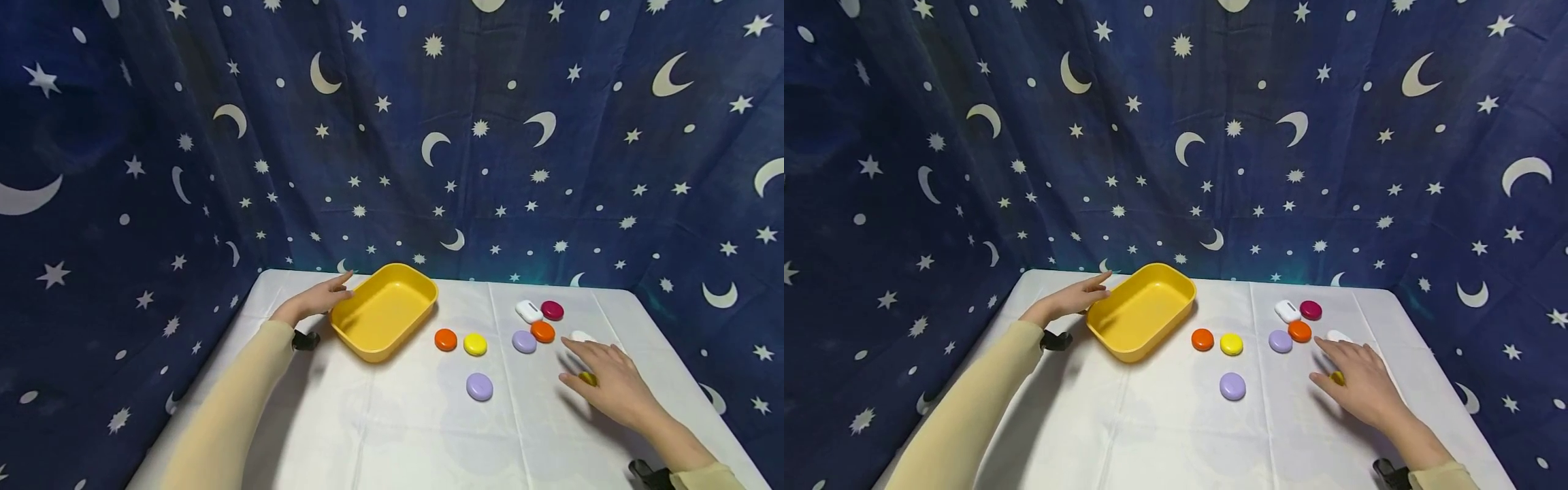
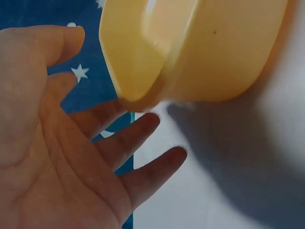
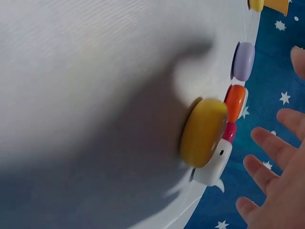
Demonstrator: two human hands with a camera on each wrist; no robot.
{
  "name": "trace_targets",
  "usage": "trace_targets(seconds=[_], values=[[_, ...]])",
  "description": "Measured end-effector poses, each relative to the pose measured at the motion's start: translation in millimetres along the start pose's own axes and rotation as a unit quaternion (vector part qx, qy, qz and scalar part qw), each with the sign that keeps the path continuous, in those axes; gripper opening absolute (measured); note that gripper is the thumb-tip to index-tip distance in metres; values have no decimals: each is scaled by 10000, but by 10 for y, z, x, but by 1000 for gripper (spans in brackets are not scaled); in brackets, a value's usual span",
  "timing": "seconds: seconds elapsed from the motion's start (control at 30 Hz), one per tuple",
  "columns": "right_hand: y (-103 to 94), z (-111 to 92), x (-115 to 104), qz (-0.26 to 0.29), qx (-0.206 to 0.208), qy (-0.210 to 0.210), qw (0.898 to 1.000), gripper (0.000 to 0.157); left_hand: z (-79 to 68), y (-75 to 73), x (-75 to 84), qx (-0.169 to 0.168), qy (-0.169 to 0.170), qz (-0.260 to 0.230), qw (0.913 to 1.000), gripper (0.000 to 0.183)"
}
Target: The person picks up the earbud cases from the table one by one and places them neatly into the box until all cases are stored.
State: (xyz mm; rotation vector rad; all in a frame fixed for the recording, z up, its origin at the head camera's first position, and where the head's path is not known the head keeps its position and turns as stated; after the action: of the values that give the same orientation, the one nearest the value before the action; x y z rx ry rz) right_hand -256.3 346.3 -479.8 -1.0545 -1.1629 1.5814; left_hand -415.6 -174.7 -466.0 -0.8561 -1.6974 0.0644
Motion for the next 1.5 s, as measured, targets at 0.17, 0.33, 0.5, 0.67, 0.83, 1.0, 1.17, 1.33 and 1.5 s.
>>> trace_targets(seconds=[0.17, 0.33, 0.5, 0.67, 0.83, 1.0, 1.17, 1.33, 1.5], values=[[73, -82, 121, 210, -255, 248, 9991, 79, 52, -25, -77, -225, -246, -478, 9983, 68], [150, -189, 280, 308, -631, 776, 9945, 86, 98, -28, -144, -332, -341, -893, 9949, 65], [183, -305, 432, 312, -803, 1120, 9900, 90, 162, 4, -187, -444, -490, -1205, 9905, 64], [217, -361, 490, 320, -949, 1203, 9877, 91, 186, 25, -191, -518, -582, -1332, 9880, 62], [266, -382, 491, 384, -1074, 1239, 9857, 93, 209, 19, -207, -487, -540, -1219, 9899, 58], [262, -368, 477, 319, -1155, 1294, 9843, 95, 164, 20, -220, -474, -475, -1088, 9918, 56], [244, -371, 473, 295, -1130, 1322, 9843, 95, 49, 81, -249, -505, -386, -1204, 9907, 56], [270, -383, 502, 377, -1108, 1362, 9838, 96, -117, 195, -324, -290, -253, -1633, 9858, 57], [268, -393, 569, 534, -992, 1416, 9835, 97, -326, 350, -386, -28, -201, -2127, 9769, 59]])
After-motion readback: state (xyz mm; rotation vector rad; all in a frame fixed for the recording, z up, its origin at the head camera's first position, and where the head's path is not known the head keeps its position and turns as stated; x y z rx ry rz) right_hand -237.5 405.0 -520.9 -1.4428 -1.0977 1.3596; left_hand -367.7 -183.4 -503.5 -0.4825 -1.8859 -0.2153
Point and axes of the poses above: each hand's wrist, its own z-axis towards the middle knuckle, its own y-axis out of the palm, x = y × z, the point moved 9 cm from there along z, towards the middle knuckle, and after that the axes turned 8 degrees about -z, right-handed, at the moved point
